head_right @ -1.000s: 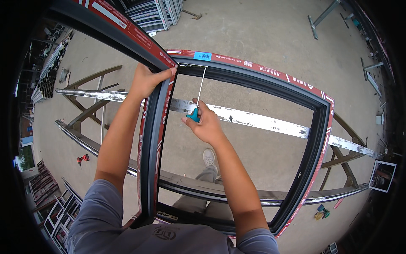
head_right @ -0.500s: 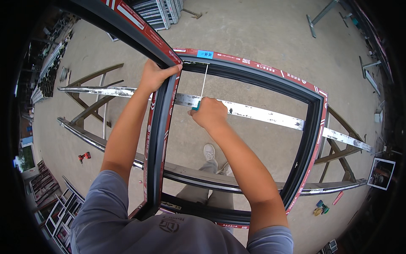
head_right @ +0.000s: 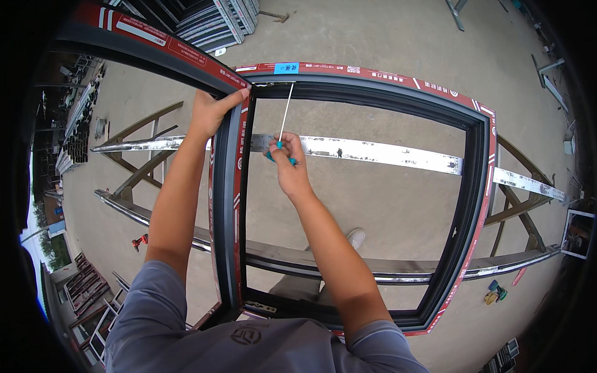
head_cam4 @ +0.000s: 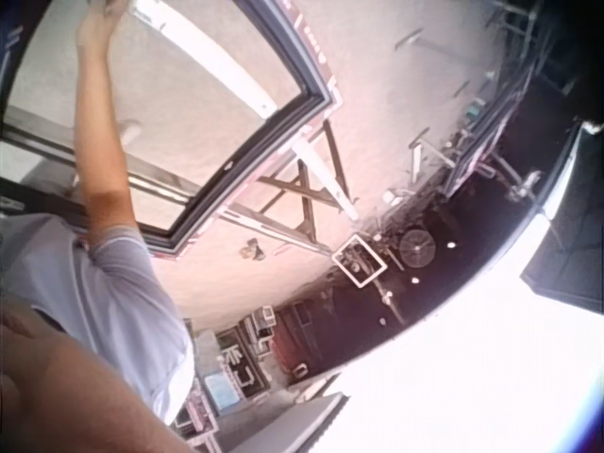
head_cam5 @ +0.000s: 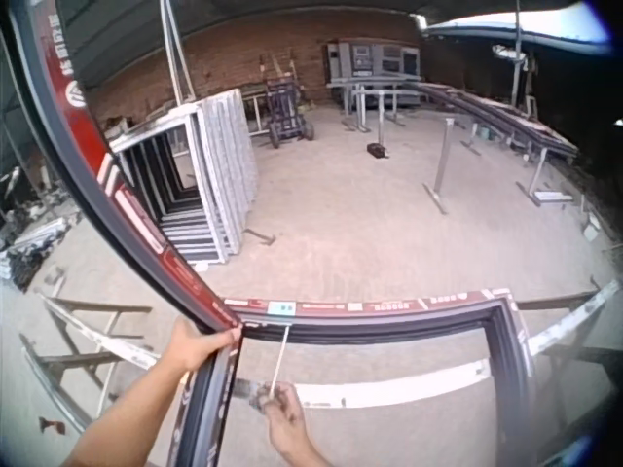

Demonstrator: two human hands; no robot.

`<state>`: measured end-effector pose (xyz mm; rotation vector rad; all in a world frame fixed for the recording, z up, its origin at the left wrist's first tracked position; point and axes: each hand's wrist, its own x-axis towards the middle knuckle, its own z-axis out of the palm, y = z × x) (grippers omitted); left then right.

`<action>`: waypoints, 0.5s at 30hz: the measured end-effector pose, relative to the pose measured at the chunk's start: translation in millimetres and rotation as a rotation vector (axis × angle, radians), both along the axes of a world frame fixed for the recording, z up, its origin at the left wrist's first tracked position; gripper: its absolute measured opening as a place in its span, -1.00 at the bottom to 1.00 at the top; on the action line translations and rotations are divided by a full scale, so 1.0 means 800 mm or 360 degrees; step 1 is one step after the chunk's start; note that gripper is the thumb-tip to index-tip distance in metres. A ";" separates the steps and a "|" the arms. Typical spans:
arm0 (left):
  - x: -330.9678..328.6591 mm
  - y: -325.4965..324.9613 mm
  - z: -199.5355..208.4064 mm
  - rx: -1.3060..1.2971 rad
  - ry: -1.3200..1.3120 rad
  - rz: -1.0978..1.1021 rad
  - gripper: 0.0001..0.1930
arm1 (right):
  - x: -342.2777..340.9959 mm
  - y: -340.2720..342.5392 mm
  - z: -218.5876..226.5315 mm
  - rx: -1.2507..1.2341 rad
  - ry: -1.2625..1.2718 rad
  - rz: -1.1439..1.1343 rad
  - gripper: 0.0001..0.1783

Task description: The person assembles a window frame by fitting a sash into a larger frame and securing it with a screwdriver. The person uses a screwdriver to tighten screws at the corners of the frame.

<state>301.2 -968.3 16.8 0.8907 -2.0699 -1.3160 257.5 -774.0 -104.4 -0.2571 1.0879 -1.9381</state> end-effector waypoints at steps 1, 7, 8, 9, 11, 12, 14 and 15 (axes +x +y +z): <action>0.000 0.000 0.000 0.0032 0.0011 -0.0019 -0.65 | 0.000 -0.004 0.004 -0.0096 -0.0067 0.0085 -0.44; 0.000 -0.003 -0.004 -0.0032 0.0019 0.0000 -0.63 | -0.024 0.012 0.000 -0.0478 -0.0641 0.0063 -0.25; 0.001 -0.004 -0.005 -0.0043 0.0002 -0.0002 -0.63 | -0.028 0.013 -0.004 -0.0468 -0.0481 0.0126 -0.24; 0.001 -0.004 -0.005 -0.0055 -0.0015 -0.0006 -0.62 | -0.030 0.013 -0.006 -0.0327 -0.0311 0.0152 -0.23; 0.003 -0.005 -0.005 -0.0035 -0.0054 -0.0016 -0.60 | -0.031 0.011 -0.002 0.0108 0.0304 0.0146 -0.21; 0.003 -0.006 -0.005 0.0000 -0.0076 -0.0027 -0.58 | -0.028 0.008 0.004 0.0404 0.0749 0.0110 -0.19; 0.004 -0.007 -0.004 0.0036 -0.0101 -0.0038 -0.57 | -0.025 0.002 0.024 0.0763 0.1240 0.0086 -0.17; 0.004 -0.007 -0.003 0.0043 -0.0111 -0.0034 -0.57 | -0.024 0.000 0.035 0.0831 0.1283 0.0108 -0.16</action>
